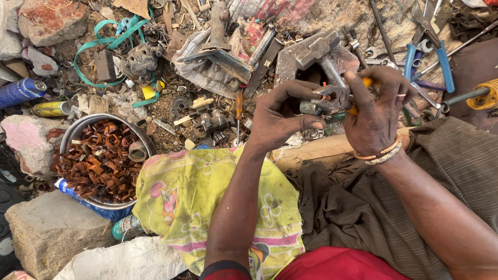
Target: The person strips insulation from small copper wires using pliers and a hammer. They repeatedly cut the wire ends, pull out the copper strands, and place the stripped pieces into a nearby bowl. The person also uses a hammer to crush or flatten the wire ends during the process.
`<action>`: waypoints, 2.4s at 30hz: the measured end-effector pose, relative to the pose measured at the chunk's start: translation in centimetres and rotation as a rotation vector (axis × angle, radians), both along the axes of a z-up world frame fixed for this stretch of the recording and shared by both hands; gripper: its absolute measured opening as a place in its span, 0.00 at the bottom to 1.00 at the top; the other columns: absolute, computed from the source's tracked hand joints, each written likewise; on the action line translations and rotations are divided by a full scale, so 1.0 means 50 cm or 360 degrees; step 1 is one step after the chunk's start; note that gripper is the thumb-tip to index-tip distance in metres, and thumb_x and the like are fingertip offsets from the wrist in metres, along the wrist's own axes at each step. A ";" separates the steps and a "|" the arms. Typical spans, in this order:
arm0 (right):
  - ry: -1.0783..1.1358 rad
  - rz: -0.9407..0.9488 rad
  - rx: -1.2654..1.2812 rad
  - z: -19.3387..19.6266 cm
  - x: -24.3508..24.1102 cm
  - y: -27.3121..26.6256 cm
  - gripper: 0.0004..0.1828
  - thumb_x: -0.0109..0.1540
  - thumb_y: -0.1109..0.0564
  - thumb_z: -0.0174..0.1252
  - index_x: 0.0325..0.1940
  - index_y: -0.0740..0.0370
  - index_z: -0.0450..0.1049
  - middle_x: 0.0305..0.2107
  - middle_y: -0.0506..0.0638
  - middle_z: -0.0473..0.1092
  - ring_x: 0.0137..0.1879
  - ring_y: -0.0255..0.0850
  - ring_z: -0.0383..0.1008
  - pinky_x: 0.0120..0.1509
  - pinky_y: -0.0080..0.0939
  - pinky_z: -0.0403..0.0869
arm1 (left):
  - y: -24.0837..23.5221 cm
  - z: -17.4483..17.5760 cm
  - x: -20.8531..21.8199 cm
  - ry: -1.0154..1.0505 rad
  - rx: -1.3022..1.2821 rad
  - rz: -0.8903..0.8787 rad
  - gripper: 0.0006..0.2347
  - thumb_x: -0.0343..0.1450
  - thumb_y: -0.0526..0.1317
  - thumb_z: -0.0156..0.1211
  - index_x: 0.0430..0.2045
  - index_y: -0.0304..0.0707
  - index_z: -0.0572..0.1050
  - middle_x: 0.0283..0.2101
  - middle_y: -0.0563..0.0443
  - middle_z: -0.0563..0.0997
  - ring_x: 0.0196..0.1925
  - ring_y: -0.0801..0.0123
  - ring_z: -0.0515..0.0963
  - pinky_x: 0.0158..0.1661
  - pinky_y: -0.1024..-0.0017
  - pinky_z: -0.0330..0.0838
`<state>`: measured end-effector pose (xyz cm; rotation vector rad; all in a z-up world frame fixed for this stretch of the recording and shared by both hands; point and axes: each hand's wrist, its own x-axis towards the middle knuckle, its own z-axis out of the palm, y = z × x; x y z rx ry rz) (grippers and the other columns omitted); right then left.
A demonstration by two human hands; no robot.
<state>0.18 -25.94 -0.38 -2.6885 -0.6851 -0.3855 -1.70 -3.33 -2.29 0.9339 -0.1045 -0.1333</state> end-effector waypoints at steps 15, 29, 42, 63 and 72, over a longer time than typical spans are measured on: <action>0.1198 -0.0317 0.0448 0.002 -0.042 0.063 0.12 0.66 0.56 0.60 0.49 0.66 0.73 0.30 0.55 0.75 0.30 0.41 0.77 0.31 0.40 0.74 | -0.050 0.025 -0.005 0.0175 0.0294 0.0068 0.22 0.73 0.43 0.68 0.59 0.31 0.70 0.52 0.42 0.83 0.56 0.63 0.84 0.58 0.64 0.81; 0.2254 -0.0317 0.1720 0.041 -0.093 0.064 0.26 0.67 0.38 0.55 0.32 0.64 0.70 0.20 0.47 0.67 0.22 0.31 0.63 0.23 0.31 0.63 | 0.010 0.050 0.017 0.0024 -0.0167 -0.0460 0.20 0.77 0.36 0.65 0.62 0.28 0.68 0.54 0.37 0.82 0.60 0.56 0.82 0.63 0.58 0.78; 0.1993 -0.0519 0.2469 0.092 -0.080 -0.026 0.22 0.70 0.39 0.47 0.44 0.60 0.72 0.30 0.50 0.73 0.28 0.38 0.71 0.30 0.36 0.71 | 0.118 0.029 0.018 0.0287 0.0344 -0.0172 0.18 0.69 0.41 0.71 0.51 0.32 0.78 0.46 0.44 0.86 0.49 0.62 0.87 0.53 0.61 0.83; 0.1796 -0.0159 0.1388 0.110 -0.070 -0.007 0.24 0.67 0.38 0.55 0.36 0.63 0.72 0.20 0.43 0.67 0.24 0.30 0.65 0.26 0.33 0.65 | -0.071 0.198 -0.043 -0.0234 0.1274 0.0633 0.09 0.71 0.35 0.73 0.42 0.38 0.82 0.46 0.52 0.84 0.43 0.76 0.84 0.42 0.77 0.80; 0.1632 0.0048 0.1148 0.133 -0.093 -0.018 0.25 0.65 0.34 0.55 0.37 0.60 0.73 0.18 0.43 0.66 0.24 0.30 0.64 0.26 0.36 0.65 | -0.086 0.258 -0.090 -0.0299 0.1489 0.0860 0.08 0.71 0.34 0.71 0.41 0.37 0.81 0.44 0.52 0.84 0.40 0.73 0.85 0.40 0.75 0.80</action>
